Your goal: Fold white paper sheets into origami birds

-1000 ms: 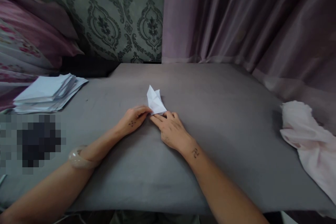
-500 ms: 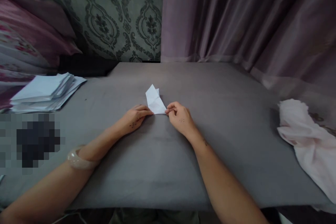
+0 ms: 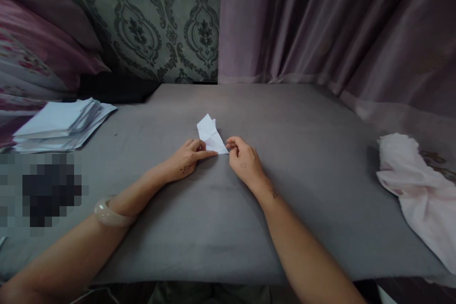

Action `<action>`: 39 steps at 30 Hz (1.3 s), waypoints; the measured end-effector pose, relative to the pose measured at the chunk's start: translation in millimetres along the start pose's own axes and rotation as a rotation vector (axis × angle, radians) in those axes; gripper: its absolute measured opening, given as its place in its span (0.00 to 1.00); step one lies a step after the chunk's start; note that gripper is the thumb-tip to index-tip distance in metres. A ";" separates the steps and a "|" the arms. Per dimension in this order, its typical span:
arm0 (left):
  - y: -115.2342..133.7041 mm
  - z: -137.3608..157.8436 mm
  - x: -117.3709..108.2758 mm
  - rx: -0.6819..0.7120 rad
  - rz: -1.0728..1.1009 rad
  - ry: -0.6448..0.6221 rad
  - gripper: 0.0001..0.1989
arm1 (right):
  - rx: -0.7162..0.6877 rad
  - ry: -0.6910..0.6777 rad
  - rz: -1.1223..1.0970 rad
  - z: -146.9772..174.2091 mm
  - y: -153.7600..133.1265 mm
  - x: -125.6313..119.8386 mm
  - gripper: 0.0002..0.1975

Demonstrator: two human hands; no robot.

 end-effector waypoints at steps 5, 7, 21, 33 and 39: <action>1.2 -2.2 3.4 0.004 -0.069 -0.025 0.31 | -0.140 -0.107 0.140 5.5 -17.5 12.6 0.20; 3.1 -0.9 2.5 0.004 -0.089 -0.025 0.32 | -0.163 -0.176 0.246 9.9 -24.0 20.2 0.22; 5.3 9.1 -15.3 -0.011 0.087 0.034 0.19 | -0.014 -0.274 0.546 16.0 -24.3 7.3 0.21; 4.6 11.6 -13.2 0.040 0.052 0.045 0.19 | -0.021 0.030 0.314 7.3 -17.0 -1.6 0.16; 5.2 10.7 -12.0 0.028 0.031 0.079 0.17 | -0.123 -0.051 0.217 -5.6 -15.1 18.2 0.13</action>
Point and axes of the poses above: each hand's wrist, its own z-axis away from the middle knuckle, its own x-axis out of the palm, y = z × x, the point moved 7 cm from there along -z, towards the middle knuckle, and after that the axes turned 11 degrees about -y, right-handed, at the moved point
